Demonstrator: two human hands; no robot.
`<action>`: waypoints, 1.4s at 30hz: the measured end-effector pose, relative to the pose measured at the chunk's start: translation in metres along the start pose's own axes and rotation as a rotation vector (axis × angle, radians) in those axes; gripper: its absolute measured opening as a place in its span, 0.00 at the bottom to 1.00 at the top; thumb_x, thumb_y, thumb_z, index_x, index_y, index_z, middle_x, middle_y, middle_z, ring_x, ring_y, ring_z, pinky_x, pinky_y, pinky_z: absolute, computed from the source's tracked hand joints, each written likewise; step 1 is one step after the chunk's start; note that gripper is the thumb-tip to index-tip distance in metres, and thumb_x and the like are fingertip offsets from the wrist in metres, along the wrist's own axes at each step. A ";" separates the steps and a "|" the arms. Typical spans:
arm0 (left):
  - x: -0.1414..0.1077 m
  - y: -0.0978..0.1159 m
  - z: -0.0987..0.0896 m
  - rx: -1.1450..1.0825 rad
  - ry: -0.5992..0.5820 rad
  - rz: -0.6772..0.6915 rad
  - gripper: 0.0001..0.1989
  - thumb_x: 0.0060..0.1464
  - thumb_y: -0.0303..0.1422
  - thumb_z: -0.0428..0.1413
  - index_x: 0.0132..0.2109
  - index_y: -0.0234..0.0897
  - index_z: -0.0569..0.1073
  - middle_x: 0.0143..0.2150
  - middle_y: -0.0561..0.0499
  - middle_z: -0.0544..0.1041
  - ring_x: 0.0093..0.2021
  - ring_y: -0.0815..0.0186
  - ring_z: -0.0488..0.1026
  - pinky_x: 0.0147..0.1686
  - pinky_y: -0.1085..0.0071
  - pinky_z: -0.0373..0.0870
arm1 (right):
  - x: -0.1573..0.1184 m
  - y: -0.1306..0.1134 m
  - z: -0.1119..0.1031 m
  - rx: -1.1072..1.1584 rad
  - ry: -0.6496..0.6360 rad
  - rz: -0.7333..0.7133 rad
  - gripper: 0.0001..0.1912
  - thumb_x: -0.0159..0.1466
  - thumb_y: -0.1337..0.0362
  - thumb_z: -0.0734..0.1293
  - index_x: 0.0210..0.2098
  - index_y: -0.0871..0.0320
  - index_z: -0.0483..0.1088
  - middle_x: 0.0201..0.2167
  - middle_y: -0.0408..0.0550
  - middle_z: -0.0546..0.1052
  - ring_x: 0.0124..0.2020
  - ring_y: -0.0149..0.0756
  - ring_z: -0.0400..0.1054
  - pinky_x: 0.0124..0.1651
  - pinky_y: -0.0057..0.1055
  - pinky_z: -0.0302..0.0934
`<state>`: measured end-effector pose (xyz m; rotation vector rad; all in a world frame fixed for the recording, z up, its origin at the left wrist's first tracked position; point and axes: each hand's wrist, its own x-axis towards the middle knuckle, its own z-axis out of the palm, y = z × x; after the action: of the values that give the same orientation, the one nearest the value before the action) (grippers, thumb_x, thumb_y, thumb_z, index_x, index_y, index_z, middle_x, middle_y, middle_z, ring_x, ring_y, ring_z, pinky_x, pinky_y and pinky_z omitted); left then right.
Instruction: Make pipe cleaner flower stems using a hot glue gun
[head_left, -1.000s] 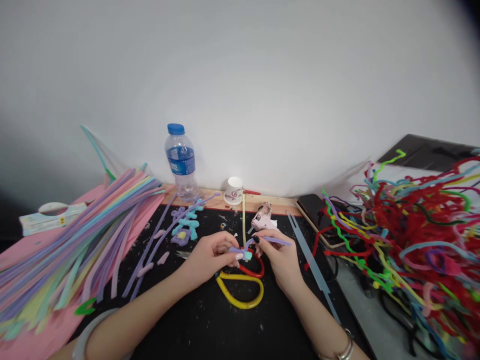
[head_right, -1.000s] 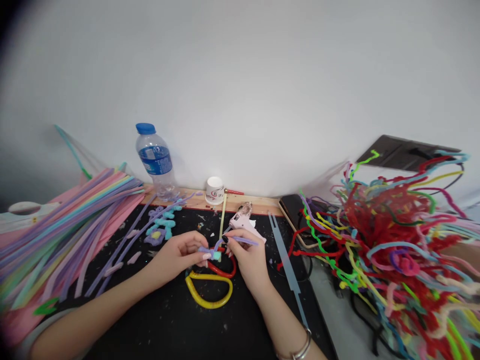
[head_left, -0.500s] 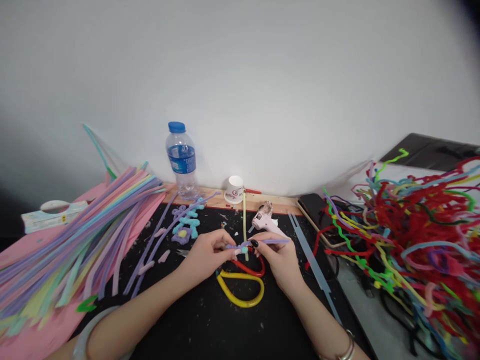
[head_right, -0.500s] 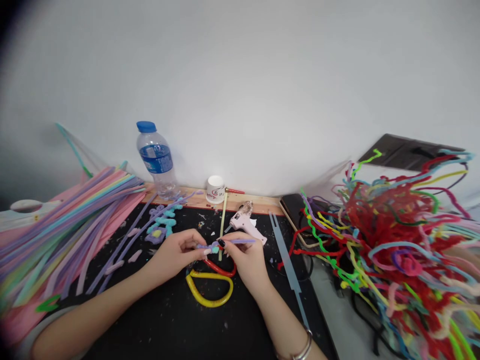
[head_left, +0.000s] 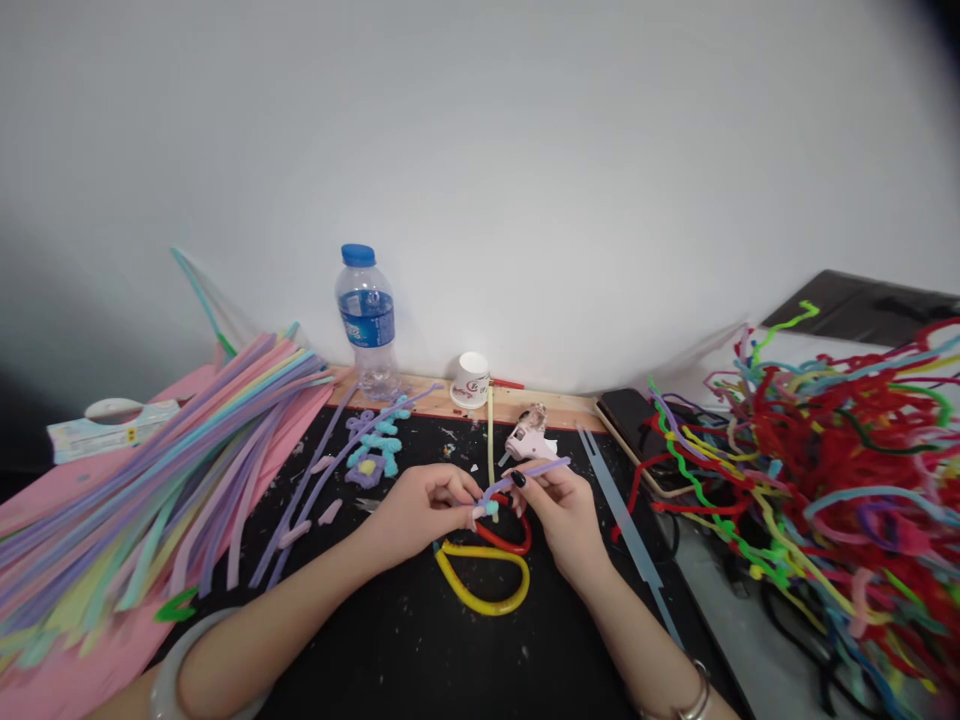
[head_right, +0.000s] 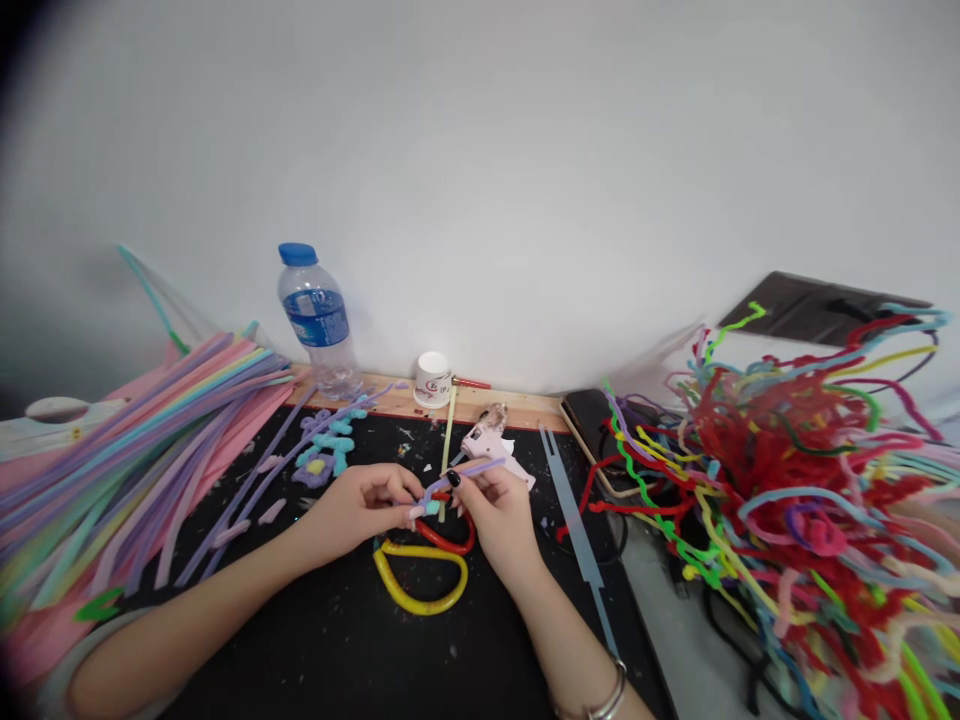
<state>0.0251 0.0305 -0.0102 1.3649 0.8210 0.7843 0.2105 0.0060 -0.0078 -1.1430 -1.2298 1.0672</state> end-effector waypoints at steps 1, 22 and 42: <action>0.000 0.000 0.000 -0.010 0.001 -0.010 0.09 0.44 0.31 0.63 0.25 0.32 0.71 0.36 0.47 0.77 0.29 0.68 0.74 0.31 0.71 0.72 | 0.000 0.000 0.000 0.006 -0.006 0.005 0.11 0.57 0.57 0.69 0.29 0.60 0.73 0.21 0.44 0.73 0.19 0.29 0.64 0.22 0.26 0.62; 0.004 0.002 -0.006 -0.284 0.306 -0.133 0.12 0.40 0.32 0.66 0.26 0.32 0.71 0.38 0.50 0.77 0.27 0.72 0.74 0.33 0.73 0.73 | 0.025 0.025 -0.046 -1.163 0.168 -0.029 0.28 0.55 0.64 0.68 0.55 0.56 0.62 0.45 0.55 0.71 0.47 0.52 0.65 0.43 0.43 0.58; 0.006 -0.003 -0.008 -0.334 0.477 -0.048 0.11 0.40 0.34 0.66 0.28 0.31 0.75 0.37 0.50 0.78 0.31 0.70 0.76 0.36 0.73 0.75 | 0.009 -0.003 -0.030 -0.510 -0.094 -0.174 0.10 0.58 0.64 0.64 0.35 0.62 0.75 0.26 0.48 0.77 0.26 0.38 0.70 0.29 0.30 0.65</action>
<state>0.0214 0.0392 -0.0137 0.8667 1.0308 1.1754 0.2412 0.0129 -0.0034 -1.3442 -1.7044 0.6980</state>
